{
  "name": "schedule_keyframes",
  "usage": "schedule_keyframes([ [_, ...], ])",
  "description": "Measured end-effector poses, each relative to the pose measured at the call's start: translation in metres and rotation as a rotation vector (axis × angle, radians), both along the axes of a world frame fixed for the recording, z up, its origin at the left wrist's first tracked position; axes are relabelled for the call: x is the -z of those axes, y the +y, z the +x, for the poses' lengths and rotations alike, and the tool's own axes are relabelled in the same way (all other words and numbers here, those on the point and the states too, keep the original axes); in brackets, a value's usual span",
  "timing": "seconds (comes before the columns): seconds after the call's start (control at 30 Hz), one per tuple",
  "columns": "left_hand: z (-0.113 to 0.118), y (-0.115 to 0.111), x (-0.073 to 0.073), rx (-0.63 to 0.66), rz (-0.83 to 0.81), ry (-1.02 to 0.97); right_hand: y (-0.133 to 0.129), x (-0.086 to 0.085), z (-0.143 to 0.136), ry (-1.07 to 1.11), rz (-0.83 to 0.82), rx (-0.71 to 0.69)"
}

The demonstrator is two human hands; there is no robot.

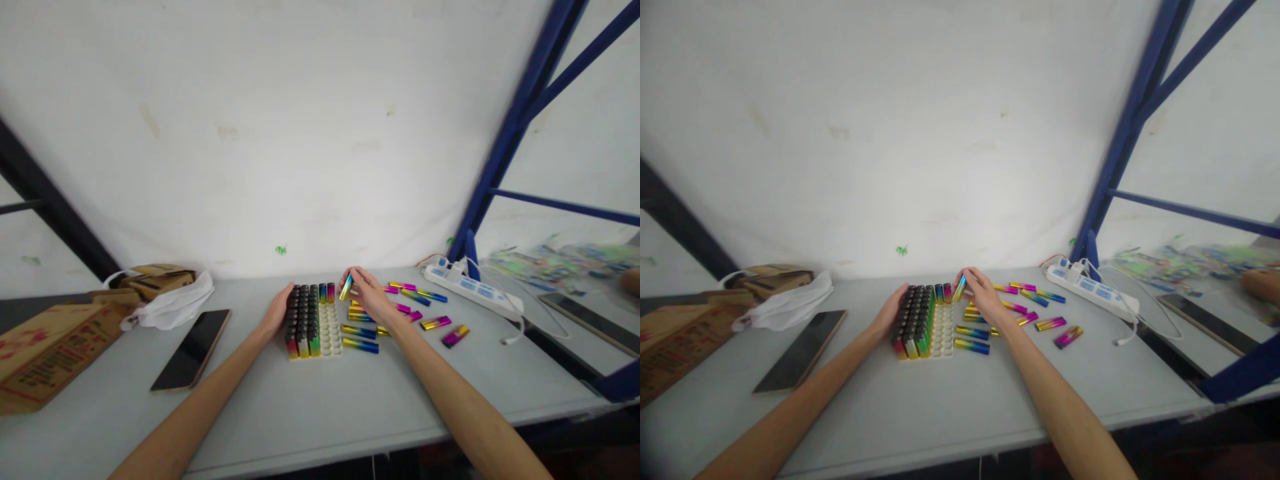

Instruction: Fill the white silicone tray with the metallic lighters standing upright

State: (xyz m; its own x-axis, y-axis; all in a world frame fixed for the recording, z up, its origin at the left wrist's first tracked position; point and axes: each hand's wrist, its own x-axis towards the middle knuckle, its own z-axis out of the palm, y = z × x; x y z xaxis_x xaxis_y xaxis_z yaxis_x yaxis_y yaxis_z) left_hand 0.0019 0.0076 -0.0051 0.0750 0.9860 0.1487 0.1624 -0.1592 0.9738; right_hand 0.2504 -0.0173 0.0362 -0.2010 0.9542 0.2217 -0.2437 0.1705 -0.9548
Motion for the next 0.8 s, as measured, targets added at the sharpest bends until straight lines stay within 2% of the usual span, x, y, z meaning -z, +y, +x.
schedule_keyframes([
  [0.1, 0.005, -0.004, -0.004, 0.037, 0.017, -0.070, -0.005, 0.002, -0.007, 0.032, -0.042, -0.089],
  [0.17, 0.007, -0.008, -0.006, 0.054, 0.044, -0.068, -0.006, 0.004, -0.013, 0.048, -0.034, -0.087],
  [0.3, 0.007, -0.011, -0.007, 0.046, 0.023, -0.057, -0.009, 0.008, -0.022, -0.010, -0.009, 0.029],
  [0.5, 0.003, -0.012, -0.004, 0.095, 0.011, -0.037, -0.013, 0.013, -0.026, -0.296, 0.042, 0.228],
  [0.8, 0.005, -0.017, -0.006, 0.051, 0.010, -0.003, -0.014, 0.020, -0.022, -0.516, 0.181, 0.301],
])
